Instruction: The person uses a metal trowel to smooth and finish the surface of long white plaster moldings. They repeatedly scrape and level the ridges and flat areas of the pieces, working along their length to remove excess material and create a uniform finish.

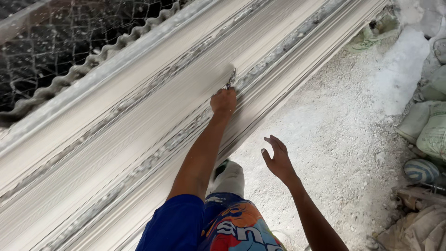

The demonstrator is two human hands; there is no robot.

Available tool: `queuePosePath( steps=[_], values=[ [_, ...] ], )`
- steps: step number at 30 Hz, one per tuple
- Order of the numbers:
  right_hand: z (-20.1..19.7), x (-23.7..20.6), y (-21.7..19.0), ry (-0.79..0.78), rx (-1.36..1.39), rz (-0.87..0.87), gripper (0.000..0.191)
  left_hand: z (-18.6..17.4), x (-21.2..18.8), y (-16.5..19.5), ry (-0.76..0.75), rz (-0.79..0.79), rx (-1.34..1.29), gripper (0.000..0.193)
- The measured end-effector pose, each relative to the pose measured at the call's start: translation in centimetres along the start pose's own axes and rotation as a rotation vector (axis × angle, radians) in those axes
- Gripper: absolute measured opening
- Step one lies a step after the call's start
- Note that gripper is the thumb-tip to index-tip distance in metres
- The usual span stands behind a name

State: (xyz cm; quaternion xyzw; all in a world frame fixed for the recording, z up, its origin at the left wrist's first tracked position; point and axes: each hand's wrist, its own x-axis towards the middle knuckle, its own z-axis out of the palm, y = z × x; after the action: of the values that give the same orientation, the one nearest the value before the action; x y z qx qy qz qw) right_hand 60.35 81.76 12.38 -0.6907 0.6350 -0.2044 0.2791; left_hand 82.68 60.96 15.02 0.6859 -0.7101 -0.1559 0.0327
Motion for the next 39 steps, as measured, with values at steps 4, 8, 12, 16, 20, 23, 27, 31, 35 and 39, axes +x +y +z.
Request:
queuePosePath(
  steps=[4, 8, 12, 16, 20, 23, 27, 31, 35, 39],
  values=[
    [-3.2, 5.9, 3.5, -0.032, 0.037, -0.003, 0.046, 1.7, 5.2, 4.2, 0.030, 0.006, -0.013, 0.026],
    [-6.6, 13.6, 8.0, -0.044, 0.047, -0.026, 0.043, 3.3, 10.7, 8.1, 0.033, -0.007, -0.038, 0.023],
    [-10.7, 20.8, 12.3, -0.055, -0.008, -0.100, 0.043, 3.9, 14.1, 10.7, 0.028, -0.005, -0.072, 0.024],
    [-16.6, 25.9, 17.7, 0.008, 0.055, -0.094, 0.040, 2.3, 11.8, 9.1, 0.049, 0.005, -0.006, 0.032],
    [-21.6, 27.5, 23.8, 0.036, 0.113, 0.111, 0.041, 1.0, 8.6, 6.6, -0.141, -0.100, 0.028, 0.035],
    [-23.9, 30.1, 27.6, 0.017, 0.068, 0.164, 0.040, 1.9, 11.4, 8.9, -0.075, -0.072, 0.073, 0.038],
    [-25.4, 38.5, 30.6, -0.018, 0.112, -0.021, 0.040, 5.6, 21.2, 17.2, 0.136, 0.021, -0.004, 0.033],
    [-27.8, 45.7, 33.9, -0.073, 0.059, -0.224, 0.039, 9.2, 27.4, 21.6, 0.205, 0.045, 0.057, 0.026],
    [-31.0, 51.9, 38.0, -0.123, -0.023, -0.312, 0.047, 9.4, 24.3, 18.0, 0.202, 0.049, 0.056, 0.038],
    [-32.8, 56.6, 40.9, -0.165, -0.174, -0.261, 0.068, 7.4, 18.9, 13.3, -0.010, -0.093, 0.114, 0.052]
  ],
)
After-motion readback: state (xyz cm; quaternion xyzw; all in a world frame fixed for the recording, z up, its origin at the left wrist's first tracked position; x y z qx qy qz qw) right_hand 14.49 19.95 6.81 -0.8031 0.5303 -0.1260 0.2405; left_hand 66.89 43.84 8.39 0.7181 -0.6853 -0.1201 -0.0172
